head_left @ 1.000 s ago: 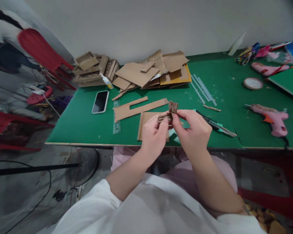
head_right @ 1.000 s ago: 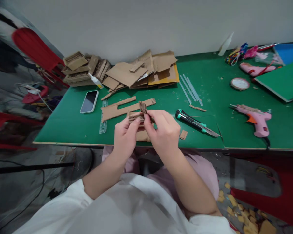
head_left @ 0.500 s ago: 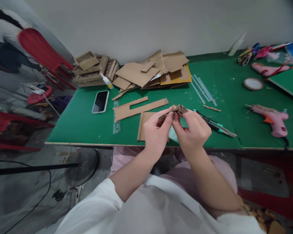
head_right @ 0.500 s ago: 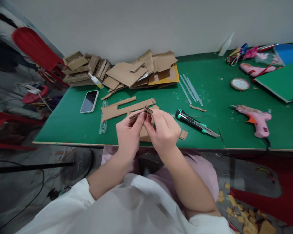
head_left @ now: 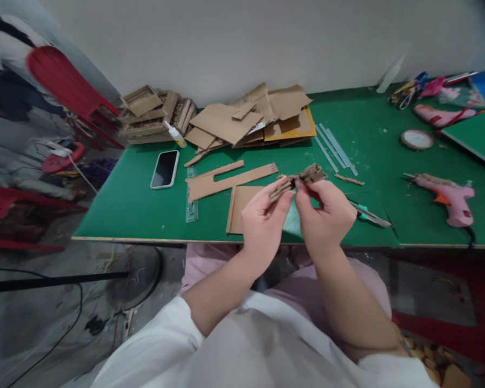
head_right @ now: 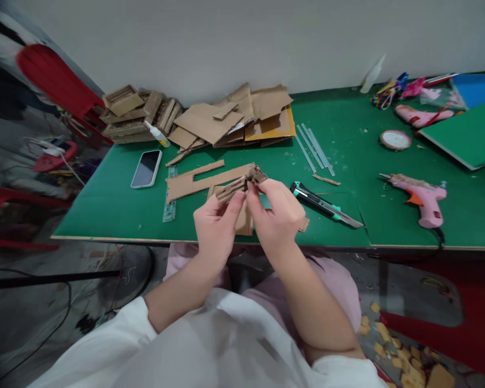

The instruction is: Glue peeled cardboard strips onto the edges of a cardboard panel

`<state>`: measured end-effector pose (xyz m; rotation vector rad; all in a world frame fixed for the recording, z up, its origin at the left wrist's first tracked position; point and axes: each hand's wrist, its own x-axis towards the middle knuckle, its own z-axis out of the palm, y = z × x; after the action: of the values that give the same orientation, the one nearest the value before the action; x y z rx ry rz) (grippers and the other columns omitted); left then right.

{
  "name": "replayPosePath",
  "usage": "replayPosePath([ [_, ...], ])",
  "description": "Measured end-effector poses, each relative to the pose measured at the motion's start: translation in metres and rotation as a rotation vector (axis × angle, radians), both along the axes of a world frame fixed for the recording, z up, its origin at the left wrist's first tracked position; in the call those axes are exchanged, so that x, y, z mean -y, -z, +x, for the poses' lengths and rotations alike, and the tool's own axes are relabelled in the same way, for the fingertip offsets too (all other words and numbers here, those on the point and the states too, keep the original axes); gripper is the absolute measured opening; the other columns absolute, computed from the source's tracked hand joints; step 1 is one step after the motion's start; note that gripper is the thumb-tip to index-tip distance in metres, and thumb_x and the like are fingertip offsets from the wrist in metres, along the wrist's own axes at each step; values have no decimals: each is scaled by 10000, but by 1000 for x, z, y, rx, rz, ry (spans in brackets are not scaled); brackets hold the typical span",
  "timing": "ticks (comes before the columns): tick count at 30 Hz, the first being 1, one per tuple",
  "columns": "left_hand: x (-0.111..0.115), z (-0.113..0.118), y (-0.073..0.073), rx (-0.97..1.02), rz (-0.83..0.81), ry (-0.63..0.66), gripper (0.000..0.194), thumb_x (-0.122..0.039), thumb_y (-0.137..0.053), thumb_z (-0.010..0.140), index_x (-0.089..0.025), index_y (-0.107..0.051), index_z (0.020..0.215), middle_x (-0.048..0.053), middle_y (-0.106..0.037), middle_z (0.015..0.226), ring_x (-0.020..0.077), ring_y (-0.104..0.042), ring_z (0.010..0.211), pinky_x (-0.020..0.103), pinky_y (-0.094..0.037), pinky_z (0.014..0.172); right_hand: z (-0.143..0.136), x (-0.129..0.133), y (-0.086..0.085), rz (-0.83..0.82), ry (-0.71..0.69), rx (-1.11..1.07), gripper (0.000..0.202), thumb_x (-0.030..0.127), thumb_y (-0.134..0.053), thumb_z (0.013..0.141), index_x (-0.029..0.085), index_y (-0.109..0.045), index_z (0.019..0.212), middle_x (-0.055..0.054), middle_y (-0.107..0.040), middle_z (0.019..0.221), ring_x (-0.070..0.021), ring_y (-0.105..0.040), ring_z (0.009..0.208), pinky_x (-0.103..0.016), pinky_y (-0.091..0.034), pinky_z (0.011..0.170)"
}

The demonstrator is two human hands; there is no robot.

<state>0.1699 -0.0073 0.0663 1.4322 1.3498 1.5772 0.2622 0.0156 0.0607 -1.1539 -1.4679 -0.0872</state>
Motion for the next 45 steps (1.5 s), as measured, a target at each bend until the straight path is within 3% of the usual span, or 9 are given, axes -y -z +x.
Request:
replayPosePath([
  [6,-7,-10,3,-352,249,-46,194,-215,-579,788,-209,-648,970,40,-645,1004,156,-586,941,280,-463,860,2,3,-2,-157,-168,-256,117,266,-560,792,194,-636,740,-7,-659,715,-132,-618,618,-249,-525,582],
  [12,-8,-11,1,-273,167,-47,138,-244,-605,770,-197,-666,884,27,-639,875,123,-602,798,203,-502,697,4,6,-7,-267,-317,-354,122,244,-558,792,203,-667,828,-7,-679,772,-132,-639,667,-243,-550,588],
  [18,-7,-9,0,-198,134,-33,147,-251,-617,759,-192,-663,885,23,-594,870,102,-593,740,163,-508,593,7,9,-10,-293,-288,-282,114,225,-574,769,199,-675,817,-10,-679,757,-132,-637,645,-238,-545,568],
  [27,-6,-9,-4,-319,172,-36,112,-240,-598,776,-174,-660,842,11,-596,788,88,-572,723,160,-487,631,7,9,-11,-296,-252,-246,128,234,-561,772,185,-675,806,-11,-680,759,-126,-632,642,-230,-538,572],
  [33,-7,-9,-1,-403,199,-54,102,-223,-586,784,-179,-664,833,4,-610,775,83,-565,693,171,-468,631,5,9,-14,-382,-204,-232,117,209,-547,752,171,-653,785,2,-665,728,-111,-613,606,-212,-517,552],
  [41,-6,-7,8,-416,230,-47,187,-205,-592,775,-180,-665,946,15,-615,825,92,-571,758,178,-464,697,-1,9,-8,-307,-97,-172,95,144,-541,710,163,-626,747,6,-642,681,-105,-594,576,-216,-509,564],
  [45,-7,-8,6,-360,186,-26,190,-220,-579,786,-180,-666,950,20,-615,843,97,-573,769,177,-471,685,1,8,-9,-328,-147,-205,97,176,-541,743,171,-637,754,7,-645,691,-100,-594,580,-210,-506,553],
])
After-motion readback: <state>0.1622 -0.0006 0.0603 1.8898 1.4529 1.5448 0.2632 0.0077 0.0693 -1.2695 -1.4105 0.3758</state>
